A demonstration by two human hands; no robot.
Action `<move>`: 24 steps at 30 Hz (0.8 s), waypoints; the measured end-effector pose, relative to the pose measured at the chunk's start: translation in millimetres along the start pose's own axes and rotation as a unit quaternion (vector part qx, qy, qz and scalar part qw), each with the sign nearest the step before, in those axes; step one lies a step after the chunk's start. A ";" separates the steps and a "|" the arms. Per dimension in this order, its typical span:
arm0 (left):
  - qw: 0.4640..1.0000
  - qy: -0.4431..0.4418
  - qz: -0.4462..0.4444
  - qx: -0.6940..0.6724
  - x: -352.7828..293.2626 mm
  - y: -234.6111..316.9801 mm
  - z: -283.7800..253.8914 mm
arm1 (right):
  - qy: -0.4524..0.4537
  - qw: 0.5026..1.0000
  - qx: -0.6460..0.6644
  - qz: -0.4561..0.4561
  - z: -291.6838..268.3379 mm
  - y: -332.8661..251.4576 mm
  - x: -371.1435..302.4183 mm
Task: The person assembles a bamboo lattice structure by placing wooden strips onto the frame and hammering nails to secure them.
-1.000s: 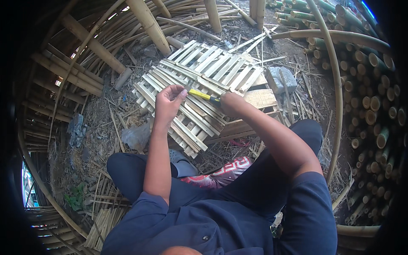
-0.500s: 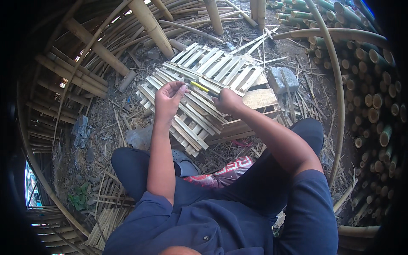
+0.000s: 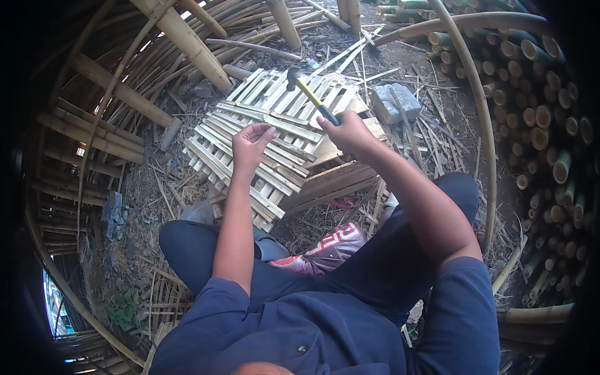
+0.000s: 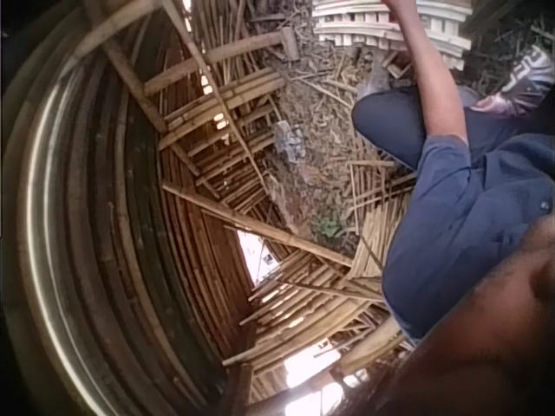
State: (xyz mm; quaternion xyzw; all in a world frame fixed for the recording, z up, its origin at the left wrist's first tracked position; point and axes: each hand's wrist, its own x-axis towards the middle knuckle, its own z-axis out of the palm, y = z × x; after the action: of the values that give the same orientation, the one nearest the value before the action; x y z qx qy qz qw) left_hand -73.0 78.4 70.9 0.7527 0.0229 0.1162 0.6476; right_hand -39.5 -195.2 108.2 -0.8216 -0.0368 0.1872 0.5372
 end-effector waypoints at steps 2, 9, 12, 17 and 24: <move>0.998 -0.037 -0.009 0.049 8.0 -2.9 13.4 | 0.020 1.000 0.009 0.010 -10.0 4.0 -6.5; 0.972 -0.147 0.056 0.175 38.3 -0.9 60.4 | 0.051 0.998 0.002 0.046 -37.1 28.4 -27.1; 0.953 -0.183 0.175 0.164 55.8 -31.6 71.7 | 0.059 0.997 0.003 0.058 -44.3 41.2 -33.0; 0.951 -0.171 0.204 0.157 63.5 -60.5 80.7 | 0.057 0.994 -0.013 0.091 -56.2 49.8 -49.7; 0.941 -0.188 0.204 0.195 63.3 -67.2 88.0 | 0.047 0.994 0.015 0.100 -68.7 66.8 -63.5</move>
State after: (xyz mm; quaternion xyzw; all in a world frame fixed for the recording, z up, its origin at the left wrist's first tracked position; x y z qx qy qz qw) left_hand 14.3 15.5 2.4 0.8607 -0.2314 0.0952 0.4433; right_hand -84.0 -299.6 89.6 -0.8209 0.0739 0.2014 0.5292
